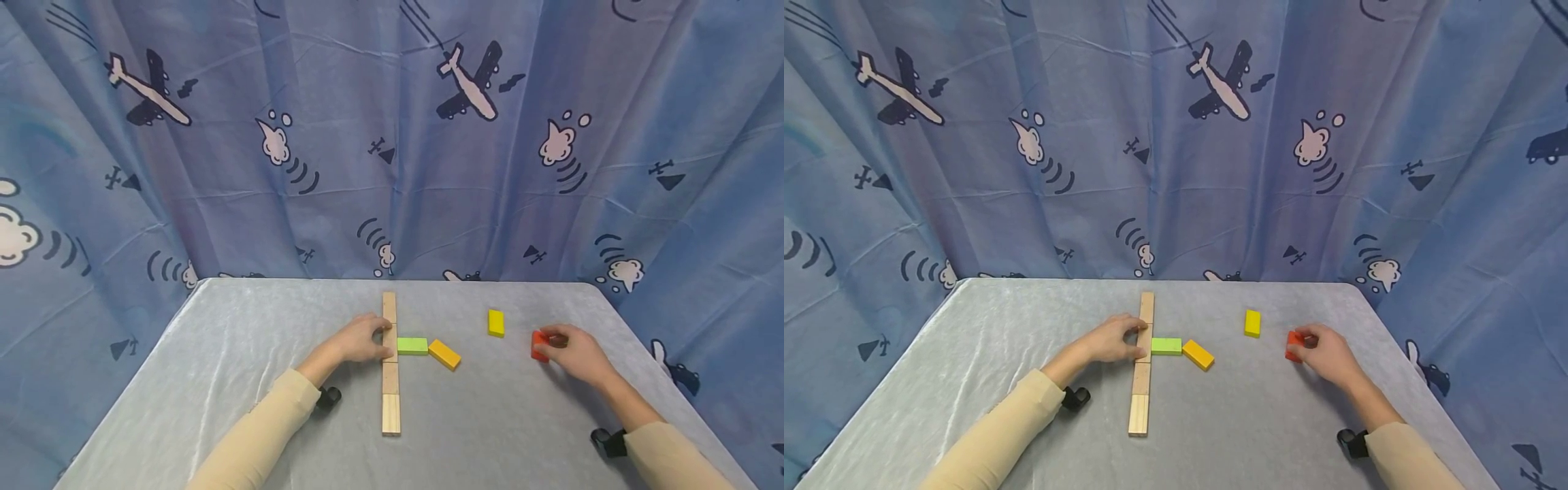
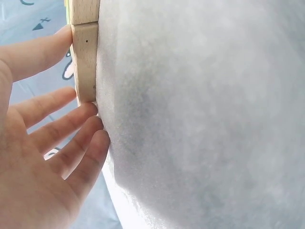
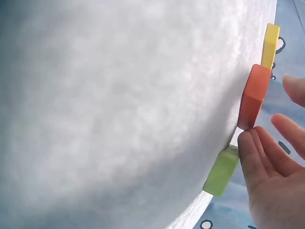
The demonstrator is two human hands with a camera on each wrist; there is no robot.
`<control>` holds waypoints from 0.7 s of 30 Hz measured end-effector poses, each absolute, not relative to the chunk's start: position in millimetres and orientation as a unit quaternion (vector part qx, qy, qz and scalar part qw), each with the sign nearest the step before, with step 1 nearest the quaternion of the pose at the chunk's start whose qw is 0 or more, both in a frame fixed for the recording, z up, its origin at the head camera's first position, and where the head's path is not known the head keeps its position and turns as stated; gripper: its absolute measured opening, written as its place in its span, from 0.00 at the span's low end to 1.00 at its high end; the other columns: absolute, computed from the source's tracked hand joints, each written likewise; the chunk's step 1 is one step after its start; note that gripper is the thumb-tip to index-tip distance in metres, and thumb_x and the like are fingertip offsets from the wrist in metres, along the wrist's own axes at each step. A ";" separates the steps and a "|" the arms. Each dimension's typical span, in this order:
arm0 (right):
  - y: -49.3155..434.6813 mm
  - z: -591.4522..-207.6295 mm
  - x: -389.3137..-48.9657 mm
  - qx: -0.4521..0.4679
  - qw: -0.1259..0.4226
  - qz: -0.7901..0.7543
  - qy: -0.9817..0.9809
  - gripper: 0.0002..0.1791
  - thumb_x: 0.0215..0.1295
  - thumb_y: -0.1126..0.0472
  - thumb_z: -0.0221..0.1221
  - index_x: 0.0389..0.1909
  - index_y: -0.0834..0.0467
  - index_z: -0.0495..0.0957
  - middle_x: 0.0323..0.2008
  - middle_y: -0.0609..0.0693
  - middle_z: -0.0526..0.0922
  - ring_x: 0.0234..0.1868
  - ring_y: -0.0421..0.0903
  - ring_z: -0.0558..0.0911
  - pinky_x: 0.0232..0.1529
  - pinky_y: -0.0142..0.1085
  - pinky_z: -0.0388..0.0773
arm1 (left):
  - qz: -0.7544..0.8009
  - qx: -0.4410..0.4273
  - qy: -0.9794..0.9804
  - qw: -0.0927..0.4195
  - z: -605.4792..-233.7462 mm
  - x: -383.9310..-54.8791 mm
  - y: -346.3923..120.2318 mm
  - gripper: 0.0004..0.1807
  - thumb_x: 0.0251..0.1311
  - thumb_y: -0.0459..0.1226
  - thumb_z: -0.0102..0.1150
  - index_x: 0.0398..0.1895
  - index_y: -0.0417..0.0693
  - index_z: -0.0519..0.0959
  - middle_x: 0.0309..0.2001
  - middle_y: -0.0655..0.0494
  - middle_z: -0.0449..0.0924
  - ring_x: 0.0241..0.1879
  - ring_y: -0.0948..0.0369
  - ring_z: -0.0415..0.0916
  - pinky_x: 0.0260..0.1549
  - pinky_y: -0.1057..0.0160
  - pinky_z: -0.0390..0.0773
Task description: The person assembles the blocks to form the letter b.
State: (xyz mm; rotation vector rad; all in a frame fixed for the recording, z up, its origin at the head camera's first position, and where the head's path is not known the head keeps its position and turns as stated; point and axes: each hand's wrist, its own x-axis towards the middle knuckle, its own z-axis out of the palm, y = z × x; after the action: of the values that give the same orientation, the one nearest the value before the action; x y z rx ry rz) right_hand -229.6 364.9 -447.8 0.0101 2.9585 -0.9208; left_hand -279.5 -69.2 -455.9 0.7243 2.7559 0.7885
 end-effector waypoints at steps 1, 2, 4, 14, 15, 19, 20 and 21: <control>365.2 -448.1 -230.7 0.003 0.025 -0.297 0.955 0.34 0.67 0.49 0.66 0.62 0.71 0.73 0.55 0.70 0.78 0.53 0.63 0.78 0.47 0.52 0.81 | 0.266 0.246 0.928 0.091 -455.6 -279.3 -69.2 0.30 0.60 0.44 0.71 0.64 0.44 0.77 0.60 0.47 0.76 0.64 0.48 0.70 0.63 0.48 0.70; 365.6 -448.4 -231.6 0.001 0.028 -0.295 0.955 0.34 0.67 0.49 0.66 0.62 0.72 0.73 0.56 0.71 0.78 0.53 0.64 0.78 0.47 0.52 0.81 | 0.267 0.248 0.927 0.089 -455.3 -279.0 -69.2 0.30 0.60 0.44 0.71 0.64 0.43 0.77 0.60 0.46 0.77 0.64 0.47 0.70 0.63 0.48 0.70; 366.6 -449.1 -233.8 -0.006 0.035 -0.292 0.956 0.35 0.66 0.50 0.67 0.62 0.72 0.72 0.56 0.71 0.77 0.53 0.64 0.79 0.47 0.53 0.81 | 0.267 0.252 0.926 0.086 -454.9 -278.7 -69.2 0.29 0.60 0.44 0.71 0.63 0.43 0.77 0.59 0.45 0.77 0.63 0.47 0.70 0.63 0.48 0.70; 365.3 -452.0 -237.8 -0.023 0.035 -0.276 0.960 0.39 0.60 0.52 0.71 0.62 0.75 0.71 0.55 0.73 0.76 0.51 0.64 0.79 0.48 0.55 0.79 | 0.264 0.254 0.926 0.089 -454.0 -277.6 -69.4 0.30 0.60 0.44 0.71 0.64 0.43 0.77 0.60 0.45 0.77 0.63 0.46 0.71 0.63 0.48 0.70; 364.9 -452.6 -238.3 -0.021 0.035 -0.274 0.961 0.39 0.60 0.52 0.71 0.62 0.75 0.71 0.55 0.73 0.76 0.50 0.63 0.79 0.47 0.55 0.79 | 0.264 0.254 0.926 0.089 -453.9 -277.7 -69.4 0.30 0.60 0.44 0.71 0.64 0.43 0.77 0.60 0.45 0.77 0.63 0.46 0.71 0.63 0.48 0.70; 362.1 -453.5 -239.4 -0.015 0.031 -0.270 0.962 0.38 0.60 0.52 0.72 0.61 0.75 0.72 0.54 0.72 0.77 0.49 0.62 0.79 0.45 0.52 0.80 | 0.265 0.251 0.926 0.090 -454.1 -278.0 -69.5 0.30 0.60 0.44 0.71 0.64 0.43 0.77 0.60 0.45 0.76 0.63 0.47 0.70 0.63 0.48 0.70; 361.1 -453.4 -239.1 -0.016 0.030 -0.271 0.962 0.38 0.60 0.52 0.72 0.61 0.75 0.72 0.53 0.71 0.77 0.49 0.61 0.79 0.45 0.52 0.80 | 0.265 0.251 0.927 0.090 -454.2 -278.0 -69.5 0.30 0.60 0.44 0.71 0.64 0.43 0.77 0.60 0.45 0.76 0.63 0.47 0.70 0.63 0.48 0.71; 359.8 -452.9 -238.6 -0.020 0.030 -0.273 0.961 0.38 0.59 0.52 0.72 0.61 0.75 0.72 0.53 0.71 0.77 0.48 0.61 0.79 0.45 0.52 0.79 | 0.266 0.250 0.927 0.090 -454.3 -277.9 -69.5 0.30 0.60 0.44 0.71 0.64 0.43 0.77 0.60 0.45 0.76 0.63 0.47 0.70 0.63 0.48 0.71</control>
State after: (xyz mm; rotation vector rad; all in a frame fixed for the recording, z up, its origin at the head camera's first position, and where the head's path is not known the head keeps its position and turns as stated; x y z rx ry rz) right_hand -238.6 359.8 -452.9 -0.0608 2.9638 -0.8407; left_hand -277.9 -69.5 -454.3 0.7442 2.7555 0.7899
